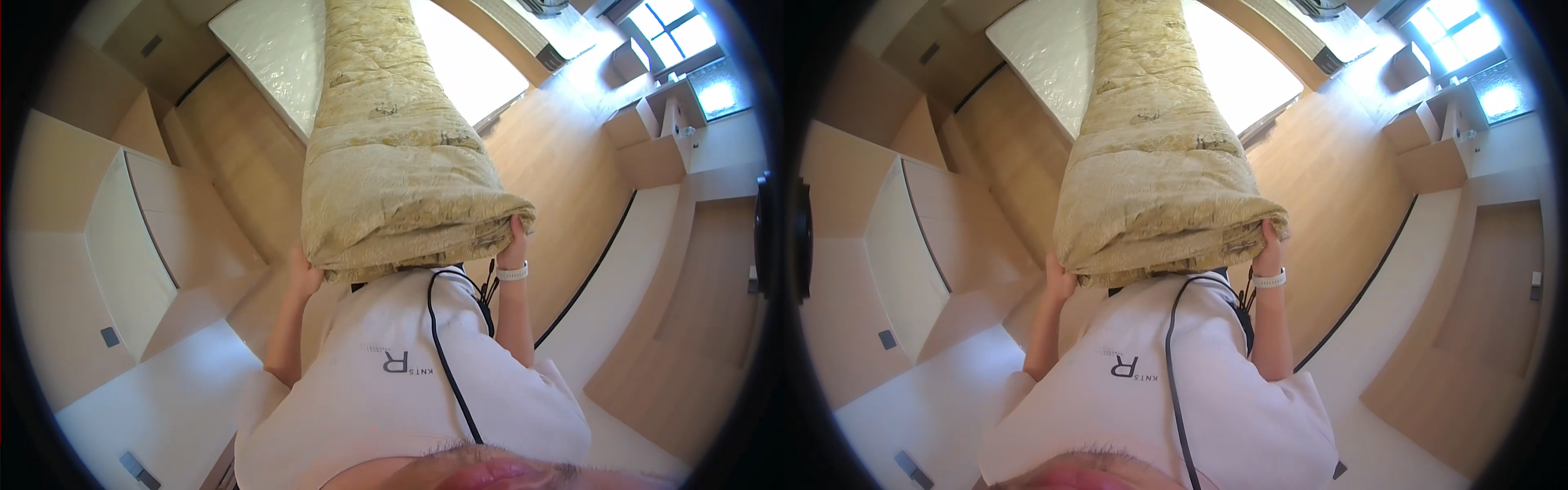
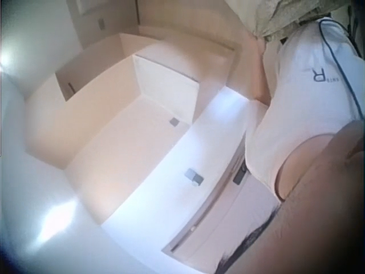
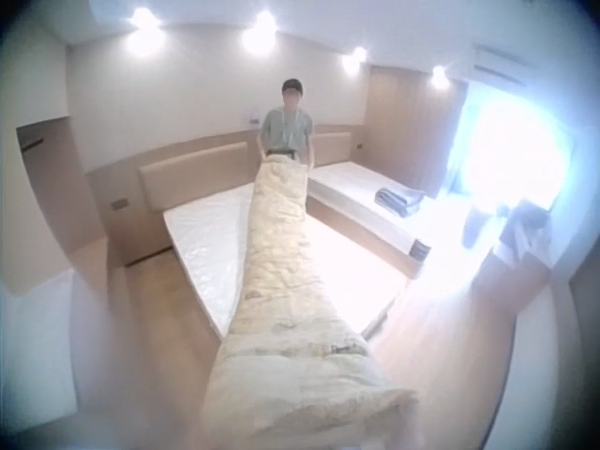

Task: The person folds a comforter by lifting it from a bed, shaking it out, and folding it into a rectangle on the mattress.

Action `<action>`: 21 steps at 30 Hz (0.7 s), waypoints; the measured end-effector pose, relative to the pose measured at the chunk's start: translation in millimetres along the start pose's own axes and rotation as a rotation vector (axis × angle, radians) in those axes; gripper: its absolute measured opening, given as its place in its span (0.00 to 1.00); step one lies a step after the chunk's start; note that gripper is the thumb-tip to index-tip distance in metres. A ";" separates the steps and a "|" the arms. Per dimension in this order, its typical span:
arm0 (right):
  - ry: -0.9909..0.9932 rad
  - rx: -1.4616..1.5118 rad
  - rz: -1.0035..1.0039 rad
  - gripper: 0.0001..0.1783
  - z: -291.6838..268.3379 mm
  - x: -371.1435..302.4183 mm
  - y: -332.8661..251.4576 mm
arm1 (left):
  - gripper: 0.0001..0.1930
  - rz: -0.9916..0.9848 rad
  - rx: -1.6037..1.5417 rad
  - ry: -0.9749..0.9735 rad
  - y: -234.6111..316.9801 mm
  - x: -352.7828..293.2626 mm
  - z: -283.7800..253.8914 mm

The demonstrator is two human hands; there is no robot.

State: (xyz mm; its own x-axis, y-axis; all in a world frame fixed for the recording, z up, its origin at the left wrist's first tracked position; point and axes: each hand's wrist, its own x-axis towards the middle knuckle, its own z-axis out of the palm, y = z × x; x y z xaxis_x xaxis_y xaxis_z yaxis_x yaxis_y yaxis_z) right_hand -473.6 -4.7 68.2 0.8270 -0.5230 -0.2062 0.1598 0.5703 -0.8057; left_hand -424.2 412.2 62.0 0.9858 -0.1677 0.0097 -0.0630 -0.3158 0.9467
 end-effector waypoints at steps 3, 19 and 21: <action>0.063 -0.237 0.082 0.15 2.8 31.4 9.4 | 0.16 -0.091 0.305 -0.144 -8.8 22.1 7.7; 0.232 -0.288 0.479 0.24 51.8 303.9 85.6 | 0.24 -0.695 0.543 -0.110 -134.6 227.2 74.7; 0.241 -0.093 0.632 0.26 78.8 359.3 86.1 | 0.23 -0.637 -0.080 0.037 -123.2 290.1 82.2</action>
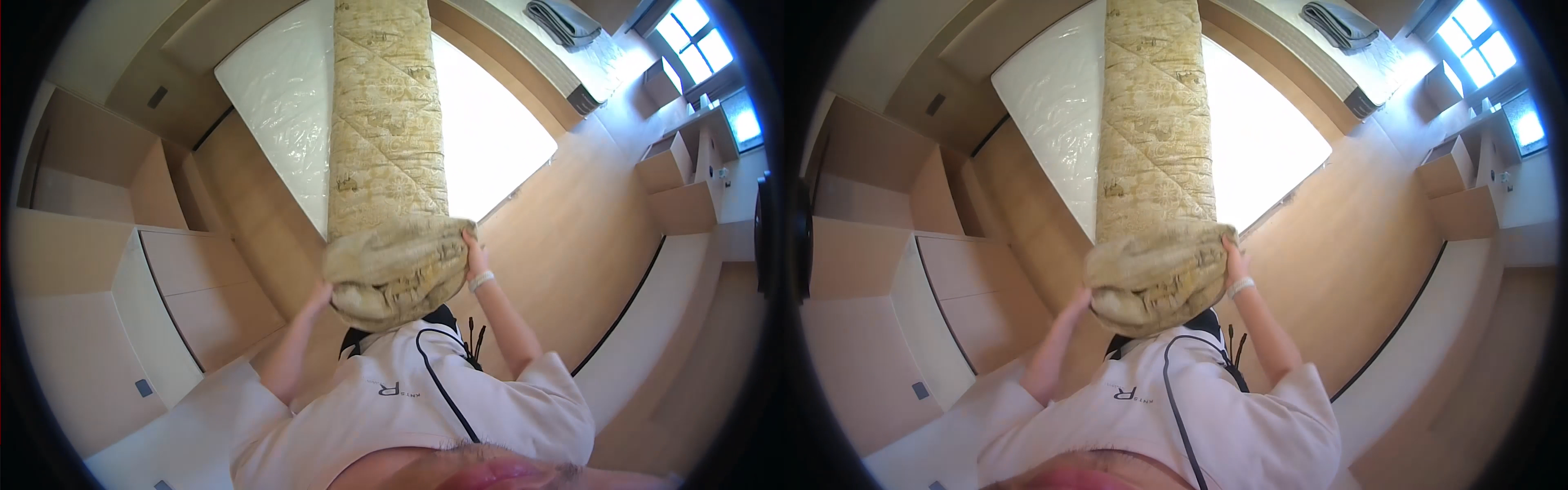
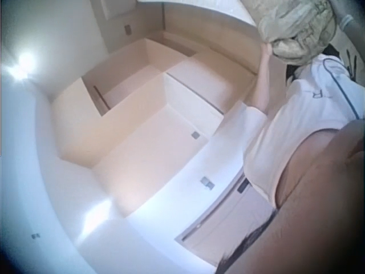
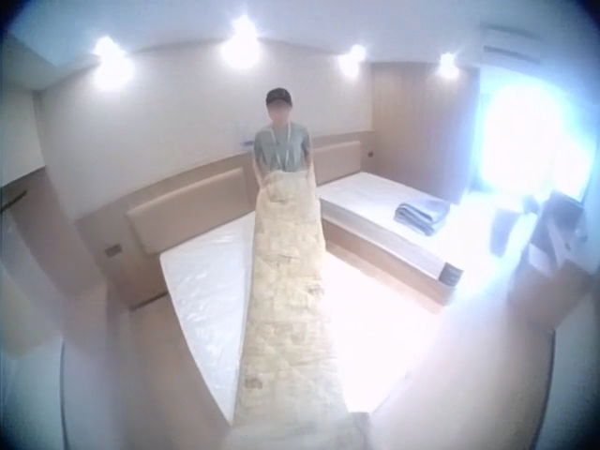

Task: The person folds a comforter by lifting it from a bed, shaking it out, and folding it into a rectangle on the mattress.

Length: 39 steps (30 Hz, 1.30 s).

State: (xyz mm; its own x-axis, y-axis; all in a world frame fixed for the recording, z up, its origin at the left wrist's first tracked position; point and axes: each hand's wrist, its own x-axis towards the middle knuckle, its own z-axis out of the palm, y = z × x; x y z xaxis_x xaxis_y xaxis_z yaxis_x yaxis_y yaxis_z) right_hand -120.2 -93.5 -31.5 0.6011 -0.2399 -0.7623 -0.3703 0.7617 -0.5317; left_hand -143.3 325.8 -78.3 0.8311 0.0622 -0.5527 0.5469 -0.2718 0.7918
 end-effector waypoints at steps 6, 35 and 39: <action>-0.469 -0.130 0.092 0.28 173.1 112.5 -192.3 | 0.20 0.107 -0.091 -0.257 316.1 180.6 -22.9; 0.109 -1.994 -0.918 0.42 292.5 264.4 -33.0 | 0.38 0.529 0.611 -0.096 189.8 423.1 -2.8; 0.090 -1.694 -1.208 0.36 260.0 210.6 16.2 | 0.39 0.612 0.536 0.072 146.8 393.5 -16.3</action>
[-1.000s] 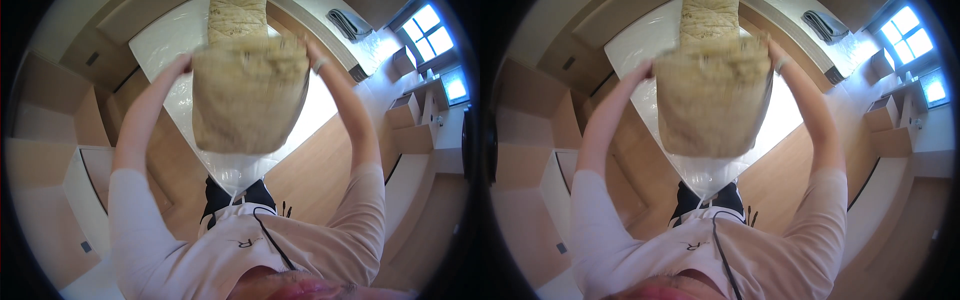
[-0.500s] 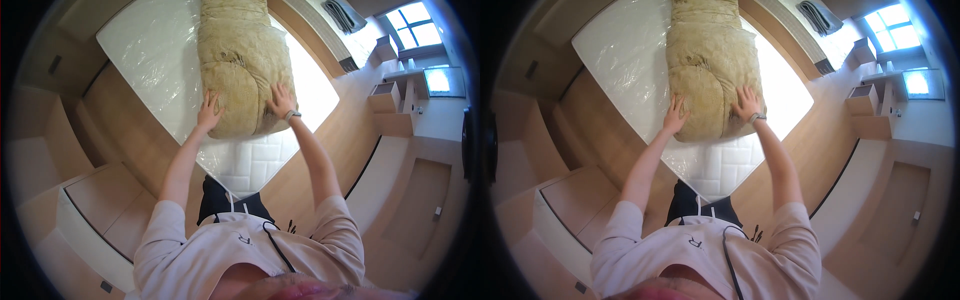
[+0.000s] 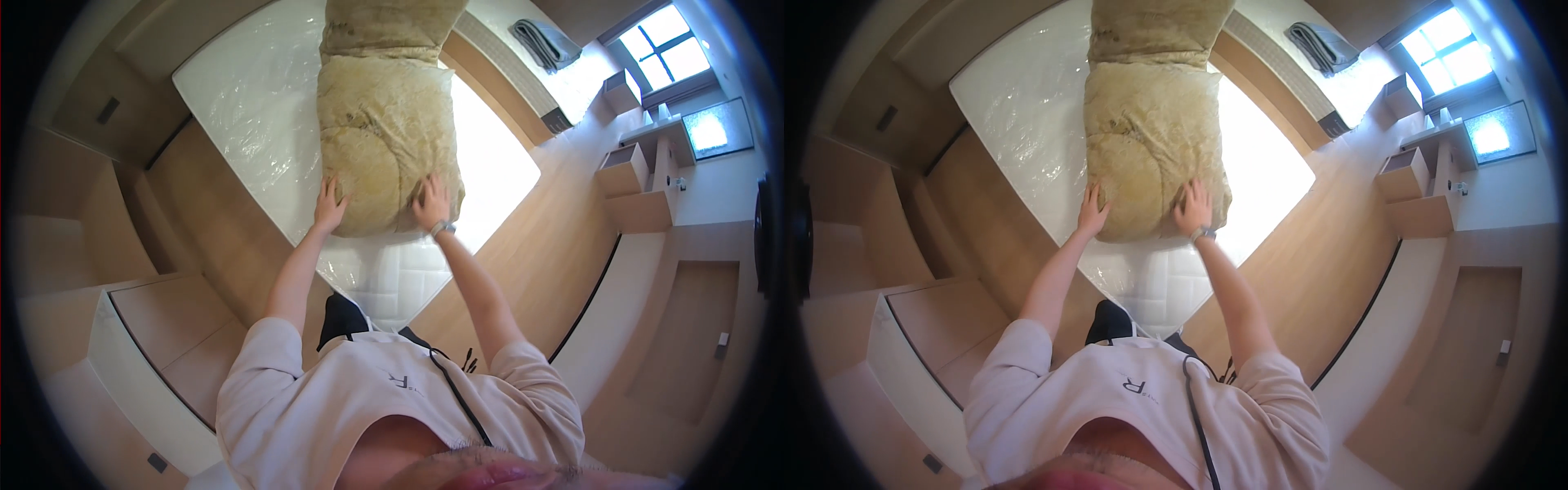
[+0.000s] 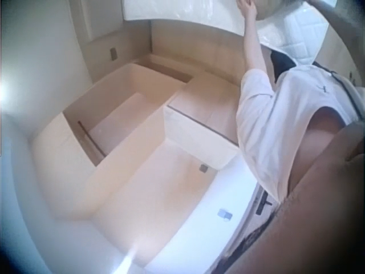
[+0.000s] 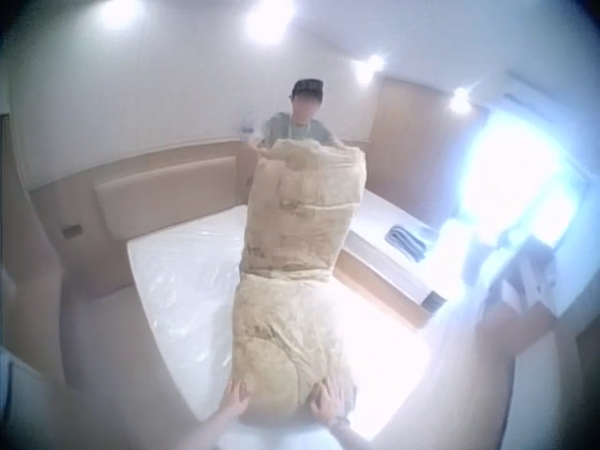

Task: The person folds a comforter by lifting it from a bed, shaking it out, and folding it into a rectangle on the mattress.

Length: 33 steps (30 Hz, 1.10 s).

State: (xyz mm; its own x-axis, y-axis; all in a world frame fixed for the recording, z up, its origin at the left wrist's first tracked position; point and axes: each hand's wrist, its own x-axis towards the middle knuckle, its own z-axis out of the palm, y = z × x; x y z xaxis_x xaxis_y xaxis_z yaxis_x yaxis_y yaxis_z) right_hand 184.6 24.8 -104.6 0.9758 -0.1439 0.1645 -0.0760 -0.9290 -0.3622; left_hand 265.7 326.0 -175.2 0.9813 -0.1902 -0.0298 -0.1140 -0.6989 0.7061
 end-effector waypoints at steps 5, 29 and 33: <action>-0.538 0.299 0.102 0.29 39.6 -203.6 88.8 | 0.35 -0.239 -0.170 -0.034 -24.2 -129.2 33.4; -0.426 1.645 1.312 0.41 -5.6 -267.6 144.5 | 0.30 -1.006 -1.427 -0.245 28.0 -200.7 66.3; -0.217 1.994 1.209 0.50 -14.5 -181.9 95.4 | 0.34 -0.854 -1.775 -0.216 52.2 -127.8 54.7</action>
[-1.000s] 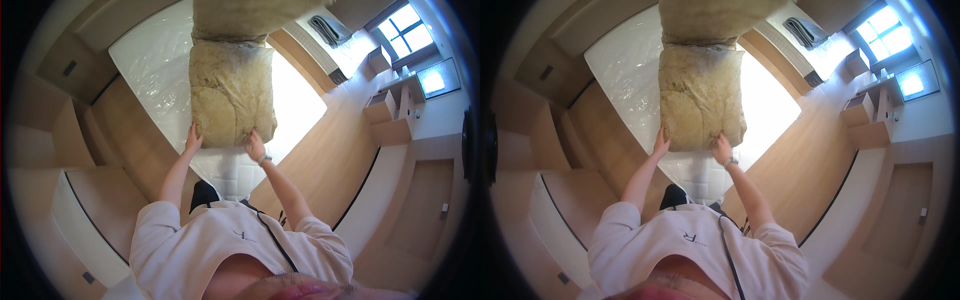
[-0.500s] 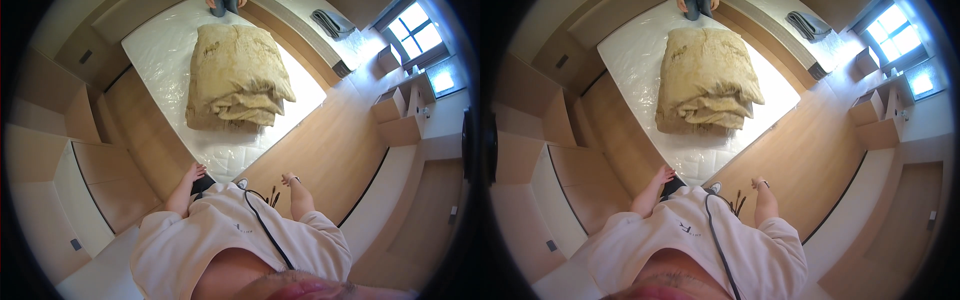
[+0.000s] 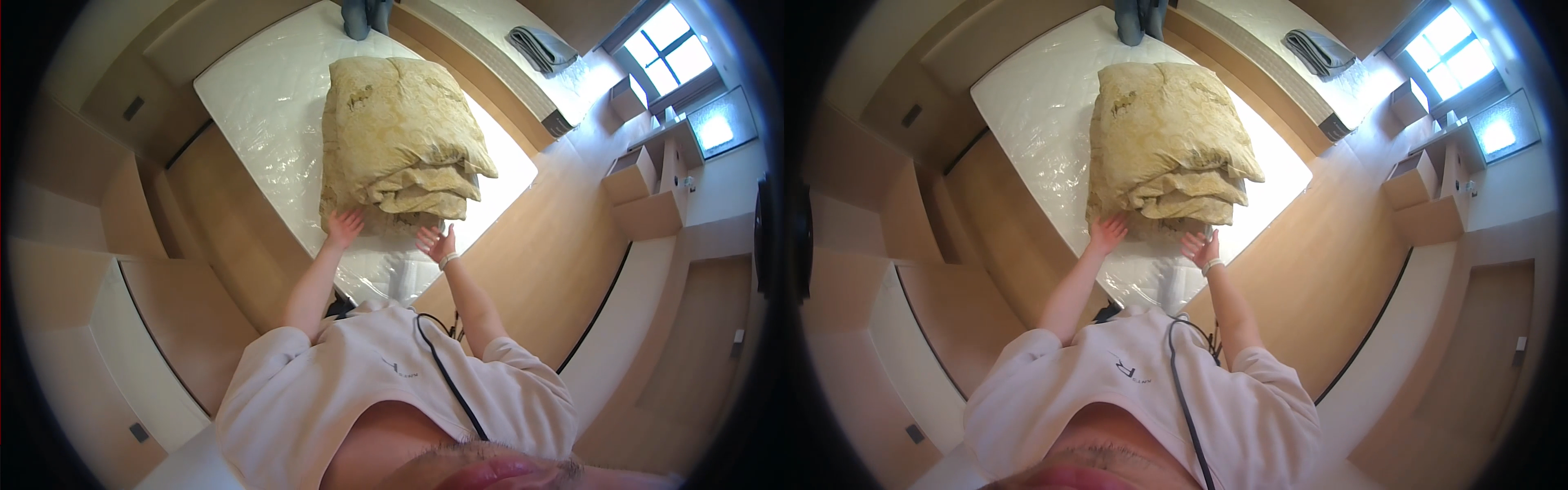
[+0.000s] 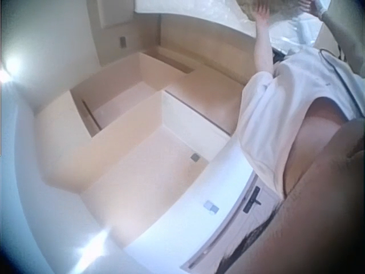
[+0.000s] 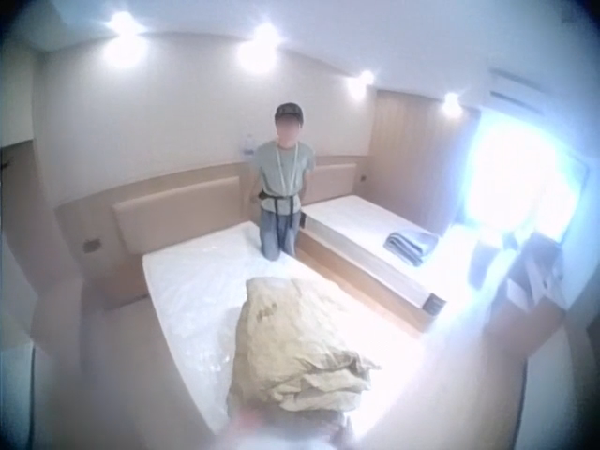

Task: The person folds a comforter by lifting it from a bed, shaking it out, and folding it into a rectangle on the mattress.

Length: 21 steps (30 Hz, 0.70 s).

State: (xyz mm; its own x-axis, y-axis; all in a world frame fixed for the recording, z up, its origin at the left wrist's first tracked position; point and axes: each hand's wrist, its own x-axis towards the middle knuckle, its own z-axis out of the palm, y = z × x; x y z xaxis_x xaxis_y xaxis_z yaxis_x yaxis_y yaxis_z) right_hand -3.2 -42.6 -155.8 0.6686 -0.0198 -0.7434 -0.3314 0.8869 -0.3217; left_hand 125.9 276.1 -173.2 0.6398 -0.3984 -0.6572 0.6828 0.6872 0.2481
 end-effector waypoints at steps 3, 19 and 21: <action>0.060 0.178 -0.078 0.53 80.7 17.1 -13.3 | 0.37 -0.027 -0.090 -0.094 23.1 10.2 38.1; -1.071 0.056 -0.300 0.44 368.3 55.5 -206.8 | 0.41 0.568 0.407 -0.287 217.0 156.9 228.6; -1.127 -0.169 -0.283 0.40 338.1 82.6 -237.8 | 0.49 0.974 1.264 0.346 213.2 195.2 220.0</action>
State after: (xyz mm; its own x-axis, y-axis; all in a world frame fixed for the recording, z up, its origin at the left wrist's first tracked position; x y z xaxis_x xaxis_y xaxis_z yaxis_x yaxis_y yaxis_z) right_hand 356.0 -99.1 57.6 0.9160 0.2885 0.2788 -0.1041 0.8420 -0.5293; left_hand 474.0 211.1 -92.0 0.9914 0.1305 0.0122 0.0404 -0.3928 0.9187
